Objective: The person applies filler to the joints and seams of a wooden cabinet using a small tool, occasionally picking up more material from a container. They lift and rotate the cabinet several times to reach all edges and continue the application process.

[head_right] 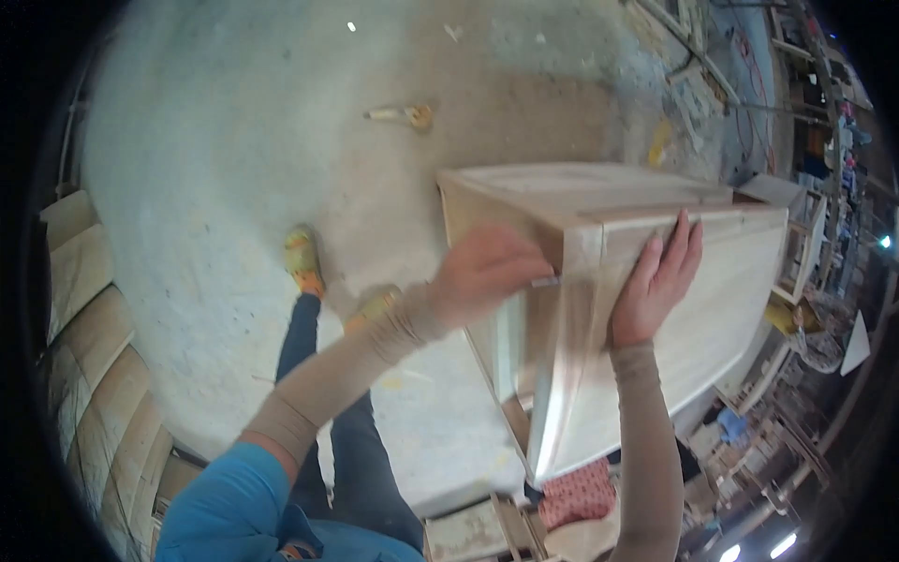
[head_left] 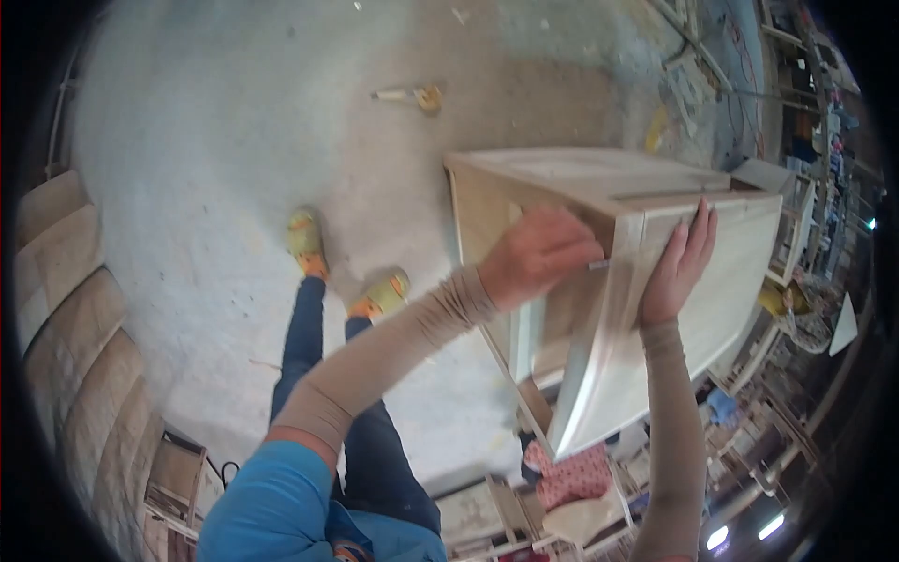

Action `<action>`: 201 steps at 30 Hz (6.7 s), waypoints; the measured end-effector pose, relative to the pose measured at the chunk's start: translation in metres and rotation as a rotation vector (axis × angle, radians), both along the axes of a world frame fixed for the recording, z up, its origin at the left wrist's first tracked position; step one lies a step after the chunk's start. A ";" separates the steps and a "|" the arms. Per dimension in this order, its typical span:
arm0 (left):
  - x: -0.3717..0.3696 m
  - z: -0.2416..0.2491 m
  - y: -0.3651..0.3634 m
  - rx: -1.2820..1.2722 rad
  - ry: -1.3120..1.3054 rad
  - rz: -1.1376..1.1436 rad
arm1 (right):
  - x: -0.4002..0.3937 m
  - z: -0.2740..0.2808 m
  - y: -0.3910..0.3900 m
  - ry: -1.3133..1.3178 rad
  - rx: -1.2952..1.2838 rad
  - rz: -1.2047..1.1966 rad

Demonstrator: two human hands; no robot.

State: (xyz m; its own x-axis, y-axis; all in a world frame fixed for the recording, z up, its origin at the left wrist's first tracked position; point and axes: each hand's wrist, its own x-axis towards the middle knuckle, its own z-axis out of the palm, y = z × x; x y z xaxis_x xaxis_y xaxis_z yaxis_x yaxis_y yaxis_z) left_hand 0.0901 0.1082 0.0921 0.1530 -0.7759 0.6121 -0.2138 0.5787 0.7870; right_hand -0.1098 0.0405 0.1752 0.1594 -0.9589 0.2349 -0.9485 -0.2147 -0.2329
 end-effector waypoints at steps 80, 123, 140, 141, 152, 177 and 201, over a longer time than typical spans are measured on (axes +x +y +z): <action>0.301 -0.047 -0.189 1.404 -0.029 -0.255 | 0.248 -0.015 -0.013 -0.319 1.004 -0.006; 0.232 -0.558 -0.256 1.225 -0.907 -0.958 | 0.274 -0.608 -0.122 -0.522 0.653 -0.715; 0.188 -0.113 -0.413 0.989 -0.659 -1.064 | 0.284 -0.152 -0.139 -0.812 0.005 -1.124; 0.178 -0.075 -0.420 0.970 -0.659 -1.064 | 0.282 -0.114 -0.138 -0.792 -0.039 -1.106; 0.037 0.071 -0.429 0.890 -0.512 -1.523 | 0.233 0.052 -0.145 -1.354 -0.355 -1.305; -0.145 0.156 -0.482 1.599 -0.837 -2.633 | 0.190 0.098 -0.221 -1.548 -0.490 -1.109; -0.134 0.180 -0.410 0.805 -0.979 -2.489 | 0.268 0.088 -0.138 -1.188 -0.636 -1.664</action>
